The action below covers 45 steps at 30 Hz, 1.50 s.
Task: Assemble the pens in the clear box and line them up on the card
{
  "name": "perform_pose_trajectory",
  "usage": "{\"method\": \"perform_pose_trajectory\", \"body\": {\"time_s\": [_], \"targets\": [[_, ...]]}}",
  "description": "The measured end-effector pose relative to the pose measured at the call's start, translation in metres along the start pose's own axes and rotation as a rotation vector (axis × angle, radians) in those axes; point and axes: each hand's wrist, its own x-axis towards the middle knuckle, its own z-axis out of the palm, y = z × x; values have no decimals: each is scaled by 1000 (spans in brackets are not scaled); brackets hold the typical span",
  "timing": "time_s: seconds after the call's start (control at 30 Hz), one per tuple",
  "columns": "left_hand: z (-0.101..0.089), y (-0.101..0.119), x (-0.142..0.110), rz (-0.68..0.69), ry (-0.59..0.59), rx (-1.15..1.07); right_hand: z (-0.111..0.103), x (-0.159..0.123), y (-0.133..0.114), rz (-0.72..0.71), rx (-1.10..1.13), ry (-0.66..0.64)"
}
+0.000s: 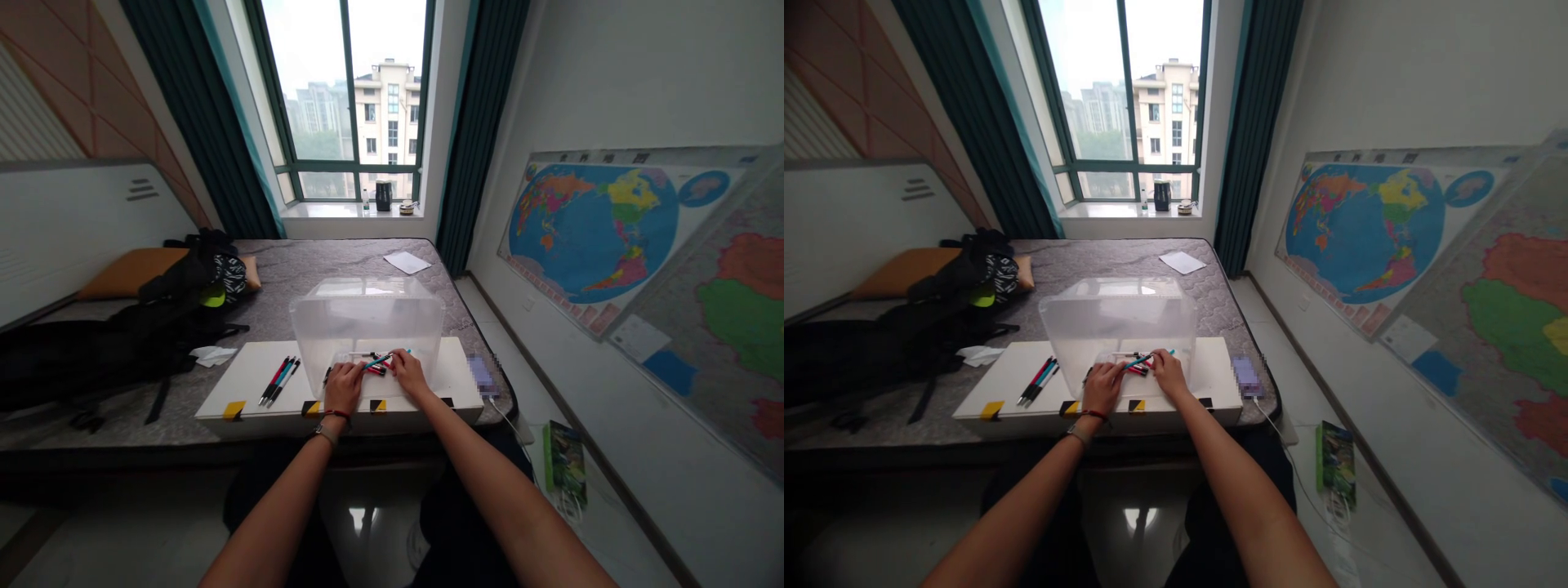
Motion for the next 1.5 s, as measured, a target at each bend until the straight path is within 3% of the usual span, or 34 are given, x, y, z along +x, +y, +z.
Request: {"method": "perform_pose_trajectory", "body": {"time_s": [0.27,0.43,0.7,0.9,1.1,1.37,1.5], "targets": [[-2,0,0,-16,-1,-31,-3,6,3,53,38,-90],[-3,1,0,-20,-9,-56,0,9,6,98,186,-123],[-4,2,0,-15,2,-57,-3,7,0,46,-76,-80],[-1,1,-1,-41,16,-61,-3,2,-5,49,-6,-145],[1,-1,-2,-21,15,-86,-4,3,-5,13,-75,-89],[1,-3,-2,-28,22,-95,3,9,7,126,168,-140],[1,-3,-1,-24,9,-81,2,7,7,79,58,-108]]}}
